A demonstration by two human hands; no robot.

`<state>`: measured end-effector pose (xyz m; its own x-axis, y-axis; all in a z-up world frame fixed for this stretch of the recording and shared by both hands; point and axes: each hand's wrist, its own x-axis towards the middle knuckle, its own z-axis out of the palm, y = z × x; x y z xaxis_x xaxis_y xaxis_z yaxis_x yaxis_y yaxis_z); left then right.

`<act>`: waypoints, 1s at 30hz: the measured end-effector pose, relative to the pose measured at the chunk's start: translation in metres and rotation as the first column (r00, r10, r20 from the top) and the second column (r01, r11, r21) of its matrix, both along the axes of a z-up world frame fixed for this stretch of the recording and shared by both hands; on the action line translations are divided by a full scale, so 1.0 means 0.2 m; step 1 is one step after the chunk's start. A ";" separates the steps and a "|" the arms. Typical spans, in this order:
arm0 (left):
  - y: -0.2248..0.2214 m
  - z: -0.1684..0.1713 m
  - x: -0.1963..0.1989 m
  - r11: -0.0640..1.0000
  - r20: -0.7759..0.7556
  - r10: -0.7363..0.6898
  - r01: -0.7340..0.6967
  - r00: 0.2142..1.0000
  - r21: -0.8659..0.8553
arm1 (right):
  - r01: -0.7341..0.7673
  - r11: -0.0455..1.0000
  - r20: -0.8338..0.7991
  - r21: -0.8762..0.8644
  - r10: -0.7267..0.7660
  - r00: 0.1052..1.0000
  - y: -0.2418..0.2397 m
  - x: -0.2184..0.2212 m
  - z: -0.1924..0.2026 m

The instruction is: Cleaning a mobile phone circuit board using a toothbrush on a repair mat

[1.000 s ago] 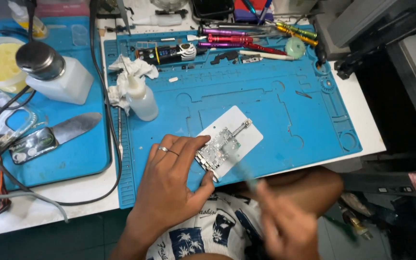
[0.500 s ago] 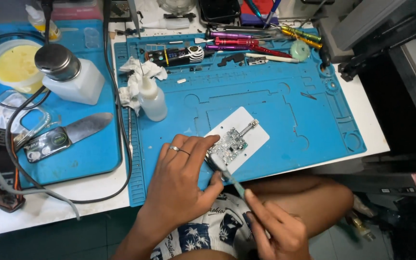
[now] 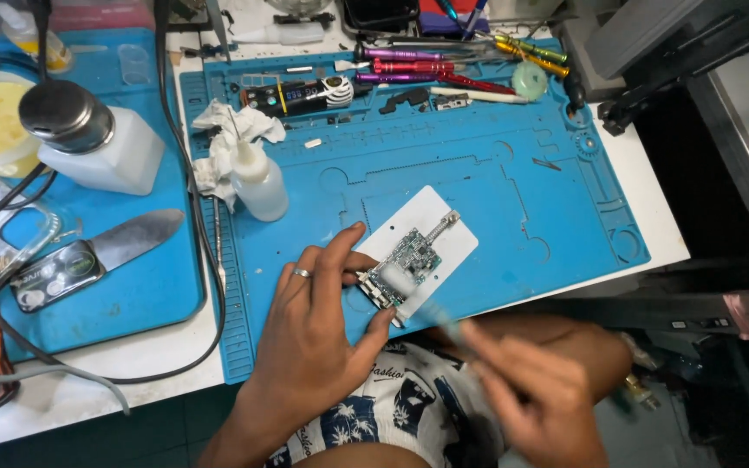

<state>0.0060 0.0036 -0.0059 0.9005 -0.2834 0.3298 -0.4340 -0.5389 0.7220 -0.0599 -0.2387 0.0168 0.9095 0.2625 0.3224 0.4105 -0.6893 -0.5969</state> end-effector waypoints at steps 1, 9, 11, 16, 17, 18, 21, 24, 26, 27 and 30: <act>0.00 0.00 0.00 1.000 -0.004 -0.004 0.004 1.000 -0.003 | 0.004 1.000 -0.004 -0.003 -0.004 1.000 -0.01 0.00 -0.01; 0.00 0.00 -0.01 1.000 0.072 0.007 -0.007 0.997 -0.003 | 0.141 0.988 0.144 -0.066 -0.130 0.981 0.01 0.03 -0.03; 0.00 0.00 -0.01 1.000 0.077 0.008 -0.008 0.997 -0.006 | 0.064 0.998 0.024 0.015 -0.064 0.998 0.06 -0.03 -0.03; -0.01 -0.01 -0.01 1.000 0.059 -0.004 0.003 0.998 0.009 | 0.072 0.997 -0.015 -0.004 -0.072 0.997 0.01 0.01 -0.05; -0.01 0.00 -0.01 1.000 0.044 0.007 -0.007 0.999 0.002 | 0.054 0.998 -0.031 0.022 -0.053 0.998 0.03 0.00 -0.05; -0.01 0.00 0.00 1.000 0.029 0.018 -0.018 0.999 -0.004 | 0.036 0.998 -0.047 0.047 -0.033 0.998 0.05 0.00 -0.06; -0.02 0.02 0.00 0.999 0.034 0.031 -0.031 0.999 0.013 | 0.125 0.992 0.102 -0.011 -0.123 0.987 0.01 0.03 -0.08; -0.02 0.01 0.01 0.999 -0.003 0.024 -0.024 1.000 0.023 | -0.016 0.999 0.077 -0.033 0.018 0.997 0.01 0.02 -0.08; -0.02 0.02 0.01 0.999 -0.005 0.026 -0.026 1.000 0.025 | 0.034 0.997 0.088 -0.063 -0.028 0.996 0.01 0.03 -0.07; -0.02 0.02 0.01 0.999 -0.011 0.026 -0.026 1.000 0.025 | 0.085 0.992 0.098 -0.095 -0.076 0.992 0.00 0.03 -0.06; -0.01 0.00 0.00 0.999 -0.054 0.012 -0.010 0.998 0.040 | 0.101 0.990 0.128 -0.094 -0.088 0.988 -0.01 0.04 -0.07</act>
